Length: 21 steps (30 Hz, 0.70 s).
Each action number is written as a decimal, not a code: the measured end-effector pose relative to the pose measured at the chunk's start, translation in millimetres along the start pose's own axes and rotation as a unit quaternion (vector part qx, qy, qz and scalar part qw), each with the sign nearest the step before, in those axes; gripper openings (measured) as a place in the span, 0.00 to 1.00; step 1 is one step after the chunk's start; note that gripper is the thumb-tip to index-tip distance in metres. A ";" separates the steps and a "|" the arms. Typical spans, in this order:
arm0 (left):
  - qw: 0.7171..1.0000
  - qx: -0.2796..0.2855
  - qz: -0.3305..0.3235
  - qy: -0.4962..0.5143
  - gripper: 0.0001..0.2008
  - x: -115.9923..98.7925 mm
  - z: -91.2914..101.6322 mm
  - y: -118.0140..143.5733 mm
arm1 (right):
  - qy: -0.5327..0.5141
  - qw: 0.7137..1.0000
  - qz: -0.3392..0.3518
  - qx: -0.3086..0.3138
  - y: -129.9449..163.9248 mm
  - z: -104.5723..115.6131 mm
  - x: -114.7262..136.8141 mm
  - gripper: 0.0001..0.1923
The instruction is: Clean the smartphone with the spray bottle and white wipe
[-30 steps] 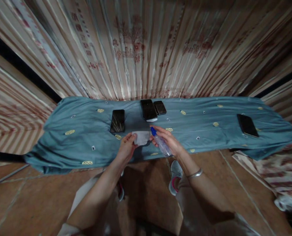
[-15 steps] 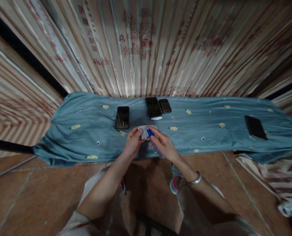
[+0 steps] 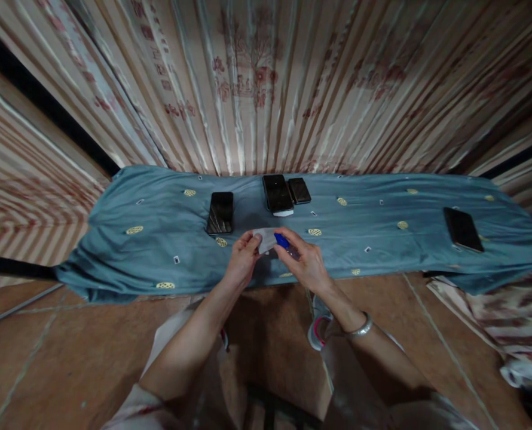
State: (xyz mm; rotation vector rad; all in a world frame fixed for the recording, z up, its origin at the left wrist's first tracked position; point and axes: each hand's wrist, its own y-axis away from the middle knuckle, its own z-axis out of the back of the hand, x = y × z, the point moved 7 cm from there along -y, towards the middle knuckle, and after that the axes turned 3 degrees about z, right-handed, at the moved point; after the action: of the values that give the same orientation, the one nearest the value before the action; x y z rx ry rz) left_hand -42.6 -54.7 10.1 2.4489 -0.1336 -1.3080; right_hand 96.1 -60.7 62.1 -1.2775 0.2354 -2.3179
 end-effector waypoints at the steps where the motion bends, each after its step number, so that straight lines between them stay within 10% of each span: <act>1: 1.000 0.000 0.004 -0.004 0.19 0.0 -1.0 1.0 | 0.002 1.000 0.002 -0.003 -0.2 1.2 -0.1 0.18; 21: 0.999 0.020 -0.026 -0.028 0.19 -0.9 -7.7 -1.3 | 0.034 0.999 -0.009 -0.006 -1.1 7.7 0.4 0.17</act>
State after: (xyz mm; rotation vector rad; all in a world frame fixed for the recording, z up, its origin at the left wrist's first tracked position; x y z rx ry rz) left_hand -36.9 -51.2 14.3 2.4650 -0.1109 -1.4092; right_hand 102.0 -59.3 67.1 -1.2129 0.2603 -2.3809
